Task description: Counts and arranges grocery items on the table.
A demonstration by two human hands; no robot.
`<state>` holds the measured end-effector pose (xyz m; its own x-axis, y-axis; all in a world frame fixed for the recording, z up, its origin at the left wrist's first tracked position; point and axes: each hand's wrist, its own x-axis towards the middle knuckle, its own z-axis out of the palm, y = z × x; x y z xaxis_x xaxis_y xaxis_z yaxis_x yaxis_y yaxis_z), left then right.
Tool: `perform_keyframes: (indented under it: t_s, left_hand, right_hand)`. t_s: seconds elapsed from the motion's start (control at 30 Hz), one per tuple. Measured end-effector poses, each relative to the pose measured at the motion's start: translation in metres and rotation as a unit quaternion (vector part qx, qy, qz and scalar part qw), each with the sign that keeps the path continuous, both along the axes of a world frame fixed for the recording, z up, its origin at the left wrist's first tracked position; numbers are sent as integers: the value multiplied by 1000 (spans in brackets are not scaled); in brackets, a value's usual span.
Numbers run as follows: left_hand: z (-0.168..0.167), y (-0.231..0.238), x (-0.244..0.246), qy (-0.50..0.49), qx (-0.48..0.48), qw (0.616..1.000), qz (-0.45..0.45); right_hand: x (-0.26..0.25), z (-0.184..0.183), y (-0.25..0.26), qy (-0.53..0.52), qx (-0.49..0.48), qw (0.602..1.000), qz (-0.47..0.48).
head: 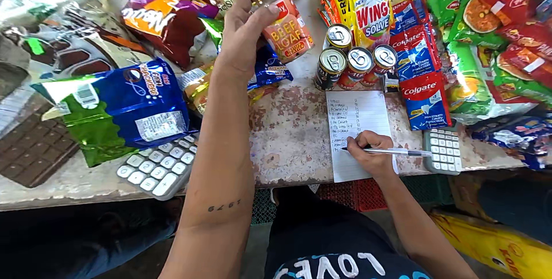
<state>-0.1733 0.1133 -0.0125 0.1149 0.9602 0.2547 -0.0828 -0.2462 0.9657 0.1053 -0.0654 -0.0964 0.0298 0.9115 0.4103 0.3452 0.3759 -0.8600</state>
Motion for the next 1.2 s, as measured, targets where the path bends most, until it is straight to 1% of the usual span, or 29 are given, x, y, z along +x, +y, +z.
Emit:
perform_keyframes:
  t_s: [0.13,0.3,0.37,0.43,0.5,0.53,0.67,0.77,1.03,1.2]
  left_hand:
    - [-1,2,-1,-9,2,1000,3]
    - [1,-1,0,-63,4,998,-6]
    - [2,-3,1,-104,-12,994,-10]
    - [3,-2,0,-166,-15,986,-29]
    - [4,-1,-2,-224,-27,974,-25]
    - [3,0,-4,-233,-32,972,-23]
    - [1,2,-3,-207,-26,978,-20]
    - [0,3,-3,-191,-30,981,-18]
    - [1,2,-1,-200,-30,979,3]
    - [0,3,-1,-197,-26,980,0]
  right_hand:
    - [-2,1,0,-2,-2,1000,0]
    - [-2,1,1,-1,-2,1000,0]
    - [-1,1,0,-2,-1,1000,0]
    - [-1,0,1,-2,-2,1000,2]
    - [-2,0,1,1,-6,1000,2]
    - [-2,0,1,-2,-6,1000,1]
    - [2,-5,2,-5,-3,1000,13]
    - [0,-5,1,-14,-3,1000,-5]
    - [2,-6,2,-29,10,1000,3]
    - [1,-2,1,-39,8,999,-15]
